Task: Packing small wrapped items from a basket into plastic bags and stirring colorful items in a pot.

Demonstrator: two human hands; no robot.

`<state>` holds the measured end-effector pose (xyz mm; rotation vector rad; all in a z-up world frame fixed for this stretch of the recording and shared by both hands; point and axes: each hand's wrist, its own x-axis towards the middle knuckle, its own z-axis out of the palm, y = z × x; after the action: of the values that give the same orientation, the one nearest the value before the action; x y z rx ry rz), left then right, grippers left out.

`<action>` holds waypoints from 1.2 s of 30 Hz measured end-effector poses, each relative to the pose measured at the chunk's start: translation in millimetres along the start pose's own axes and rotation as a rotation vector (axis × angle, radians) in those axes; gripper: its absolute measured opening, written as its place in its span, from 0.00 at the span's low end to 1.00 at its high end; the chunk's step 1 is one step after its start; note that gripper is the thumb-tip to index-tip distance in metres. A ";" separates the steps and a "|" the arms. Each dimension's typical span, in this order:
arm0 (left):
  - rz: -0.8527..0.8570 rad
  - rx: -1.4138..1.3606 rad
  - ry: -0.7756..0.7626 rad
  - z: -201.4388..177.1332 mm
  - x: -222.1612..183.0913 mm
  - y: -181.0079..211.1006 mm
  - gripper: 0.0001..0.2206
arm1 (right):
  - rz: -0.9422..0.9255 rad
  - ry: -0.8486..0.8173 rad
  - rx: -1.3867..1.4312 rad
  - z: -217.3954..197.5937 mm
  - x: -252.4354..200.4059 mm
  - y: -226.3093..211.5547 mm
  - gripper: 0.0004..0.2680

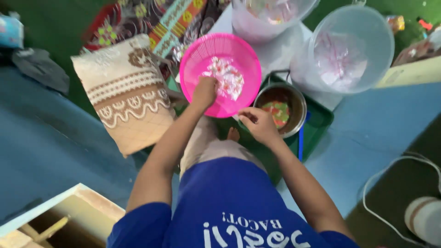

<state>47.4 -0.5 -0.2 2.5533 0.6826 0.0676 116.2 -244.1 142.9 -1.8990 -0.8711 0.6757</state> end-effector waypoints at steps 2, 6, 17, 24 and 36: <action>-0.086 -0.396 -0.001 -36.8 -14.7 27.5 0.07 | 0.141 0.013 0.235 7.8 9.3 12.7 0.12; -0.154 -0.529 0.002 -56.3 -37.4 45.3 0.08 | 0.170 0.142 0.379 28.1 29.1 7.0 0.17; -0.270 -0.806 -0.127 -88.8 -91.2 52.3 0.04 | 0.325 0.262 0.326 75.9 24.0 -27.9 0.09; -0.248 -0.709 -0.087 -103.7 -98.6 73.5 0.05 | 0.259 0.248 0.188 54.1 13.1 -45.0 0.05; -0.424 -1.152 -0.133 -94.3 -137.3 105.5 0.11 | -0.048 0.290 -0.152 24.3 -25.2 -23.0 0.02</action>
<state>-40.4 -103.6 143.0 1.2833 0.7965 0.1059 76.2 -244.0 155.4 -2.0414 -0.7960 0.3009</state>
